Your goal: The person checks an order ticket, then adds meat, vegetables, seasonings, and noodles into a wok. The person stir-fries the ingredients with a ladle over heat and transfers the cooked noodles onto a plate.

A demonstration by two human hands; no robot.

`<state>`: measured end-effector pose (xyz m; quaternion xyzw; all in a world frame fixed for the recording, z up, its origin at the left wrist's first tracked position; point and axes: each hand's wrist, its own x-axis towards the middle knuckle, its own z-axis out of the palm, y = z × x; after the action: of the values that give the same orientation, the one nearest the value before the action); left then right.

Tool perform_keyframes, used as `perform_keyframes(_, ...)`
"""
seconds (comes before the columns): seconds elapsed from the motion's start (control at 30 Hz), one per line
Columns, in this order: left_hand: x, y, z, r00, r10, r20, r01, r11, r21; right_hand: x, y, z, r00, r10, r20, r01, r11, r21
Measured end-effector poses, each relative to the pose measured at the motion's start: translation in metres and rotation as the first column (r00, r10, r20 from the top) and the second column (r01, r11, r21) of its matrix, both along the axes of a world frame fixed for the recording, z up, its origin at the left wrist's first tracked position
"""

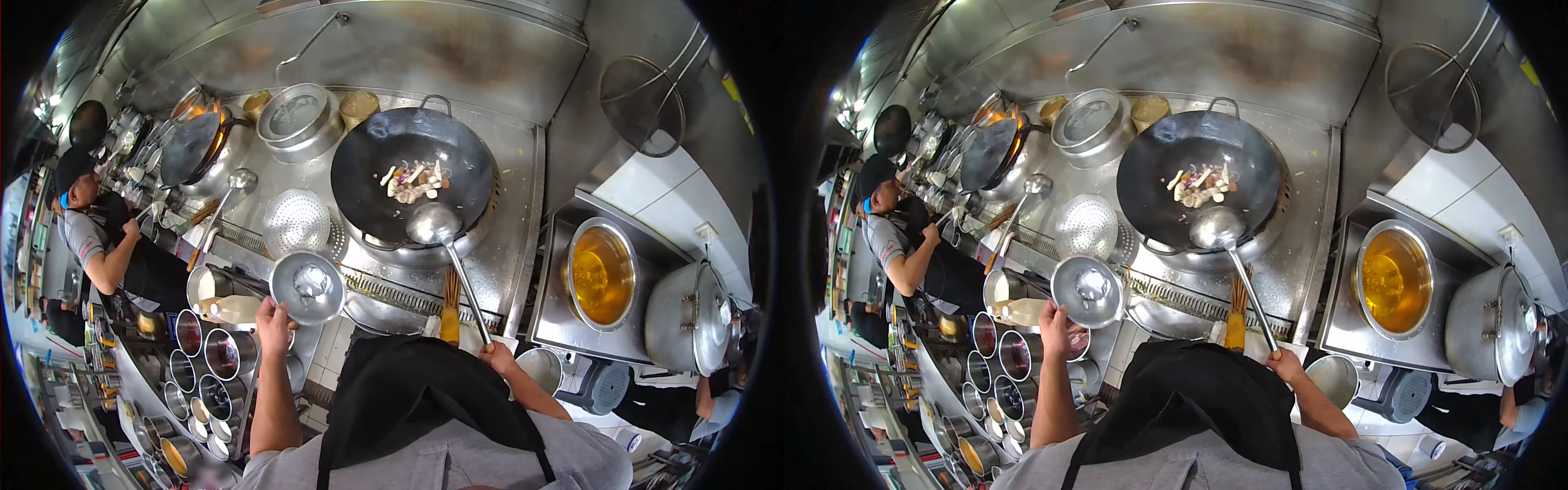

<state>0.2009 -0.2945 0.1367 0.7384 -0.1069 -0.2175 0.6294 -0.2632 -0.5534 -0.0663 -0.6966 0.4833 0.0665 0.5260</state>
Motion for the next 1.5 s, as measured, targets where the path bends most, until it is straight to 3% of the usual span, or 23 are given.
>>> perform_keyframes(0.13, -0.004, 0.034, -0.016, 0.991, 0.085, 0.103, -0.093, 0.992, 0.082, 0.008, 0.007, 0.027, 0.998, -0.065, -0.021, 0.066, 0.994, 0.083)
perform_keyframes(0.33, 0.011, 0.100, -0.058, 0.985, 0.153, -0.075, -0.155, 0.987, -0.029, 0.013, 0.021, 0.022, 0.984, -0.176, -0.022, 0.178, 0.968, 0.176)
perform_keyframes(0.43, 0.016, 0.120, -0.074, 0.978, 0.205, -0.036, -0.206, 0.978, -0.045, 0.007, 0.028, 0.010, 0.986, -0.151, -0.071, 0.148, 0.988, -0.051)
perform_keyframes(0.47, 0.018, 0.126, -0.081, 0.979, 0.198, -0.044, -0.200, 0.979, -0.044, 0.016, 0.033, 0.023, 0.991, -0.082, -0.104, 0.045, 0.949, -0.312)
perform_keyframes(0.53, 0.024, 0.137, -0.099, 0.972, 0.134, -0.191, -0.154, 0.984, -0.092, 0.028, 0.038, 0.052, 0.988, -0.095, -0.120, 0.043, 0.925, -0.377)
perform_keyframes(0.6, 0.022, 0.129, -0.102, 0.974, 0.127, -0.188, -0.140, 0.989, -0.053, 0.040, 0.035, 0.075, 0.986, -0.125, -0.112, 0.075, 0.924, -0.374)
perform_keyframes(0.63, 0.021, 0.127, -0.108, 0.985, 0.068, -0.159, -0.076, 0.996, -0.044, 0.044, 0.035, 0.091, 0.985, -0.108, -0.133, 0.030, 0.872, -0.489)
perform_keyframes(0.67, 0.019, 0.125, -0.114, 0.992, 0.012, -0.124, -0.016, 0.999, -0.033, 0.037, 0.028, 0.084, 0.998, -0.061, -0.002, 0.049, 0.826, -0.562)
perform_keyframes(0.77, -0.001, 0.105, -0.097, 0.991, 0.044, -0.130, -0.055, 0.995, -0.088, 0.050, 0.019, 0.126, 0.957, -0.138, 0.254, 0.201, 0.950, -0.240)
perform_keyframes(0.83, -0.015, 0.099, -0.097, 0.990, 0.049, -0.133, -0.063, 0.993, -0.102, 0.066, 0.006, 0.149, 0.861, -0.264, 0.435, 0.270, 0.962, 0.051)
perform_keyframes(0.93, -0.043, 0.095, -0.100, 0.981, 0.104, -0.162, -0.123, 0.986, -0.112, 0.088, -0.022, 0.166, 0.743, -0.345, 0.574, 0.190, 0.930, 0.315)
perform_keyframes(1.07, -0.091, 0.092, -0.077, 0.953, 0.212, -0.218, -0.244, 0.960, -0.134, 0.114, -0.062, 0.181, 0.792, -0.283, 0.541, 0.109, 0.937, 0.331)
perform_keyframes(1.13, -0.107, 0.102, -0.068, 0.956, 0.218, -0.195, -0.249, 0.957, -0.151, 0.130, -0.077, 0.183, 0.791, -0.344, 0.505, 0.063, 0.868, 0.493)
perform_keyframes(1.27, -0.137, 0.146, -0.041, 0.907, 0.404, -0.115, -0.404, 0.914, 0.028, 0.155, -0.048, 0.207, 0.755, -0.203, 0.624, -0.212, 0.825, 0.524)
perform_keyframes(1.33, -0.148, 0.181, -0.032, 0.873, 0.488, 0.006, -0.486, 0.869, 0.089, 0.171, -0.017, 0.222, 0.643, -0.157, 0.749, -0.471, 0.691, 0.548)
perform_keyframes(1.4, -0.153, 0.226, -0.033, 0.813, 0.577, 0.076, -0.582, 0.805, 0.117, 0.193, 0.030, 0.230, 0.585, -0.070, 0.808, -0.623, 0.599, 0.504)
perform_keyframes(1.5, -0.174, 0.279, -0.023, 0.730, 0.682, 0.046, -0.682, 0.731, -0.015, 0.213, 0.099, 0.229, 0.661, 0.141, 0.737, -0.710, 0.434, 0.555)
